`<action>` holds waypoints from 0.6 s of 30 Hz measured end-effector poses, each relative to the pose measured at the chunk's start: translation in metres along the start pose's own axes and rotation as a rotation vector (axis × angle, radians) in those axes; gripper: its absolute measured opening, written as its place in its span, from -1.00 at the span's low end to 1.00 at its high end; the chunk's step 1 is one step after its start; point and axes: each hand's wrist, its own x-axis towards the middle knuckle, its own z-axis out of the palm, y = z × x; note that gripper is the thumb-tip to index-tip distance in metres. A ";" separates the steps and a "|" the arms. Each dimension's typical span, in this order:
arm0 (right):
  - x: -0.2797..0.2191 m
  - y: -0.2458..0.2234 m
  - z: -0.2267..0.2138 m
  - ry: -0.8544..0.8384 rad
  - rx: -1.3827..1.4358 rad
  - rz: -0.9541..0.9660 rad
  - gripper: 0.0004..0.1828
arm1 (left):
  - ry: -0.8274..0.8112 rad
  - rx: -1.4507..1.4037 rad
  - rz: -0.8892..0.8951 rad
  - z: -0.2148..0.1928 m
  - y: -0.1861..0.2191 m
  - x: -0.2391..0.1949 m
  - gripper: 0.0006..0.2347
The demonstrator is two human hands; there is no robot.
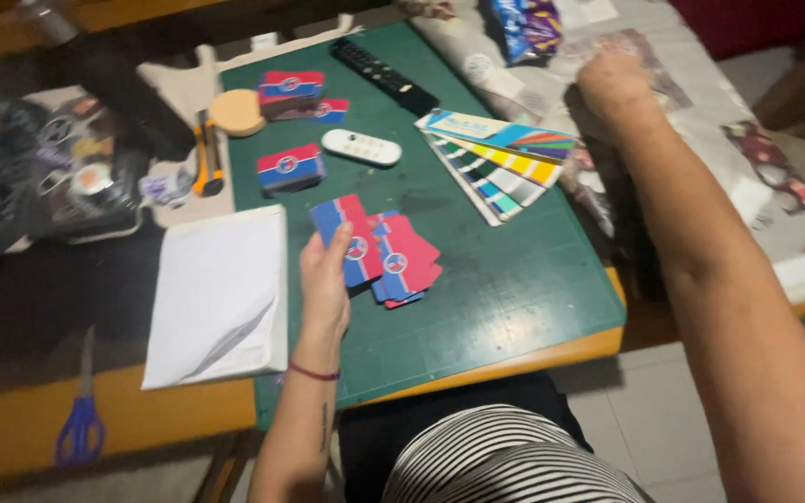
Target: The person is sorting small, colorful cards into different piles on a green cutting mat.
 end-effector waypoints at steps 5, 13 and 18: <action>-0.023 -0.010 -0.075 -0.086 0.067 0.046 -0.44 | -0.030 -0.022 0.053 -0.004 -0.007 0.007 -0.71; -0.009 -0.004 -0.047 -0.170 0.049 0.138 -0.58 | -0.053 0.002 -0.019 0.000 0.006 -0.003 -0.65; -0.035 -0.003 -0.102 -0.112 0.381 0.268 -0.52 | -0.097 -0.050 -0.002 0.002 0.010 -0.004 -0.68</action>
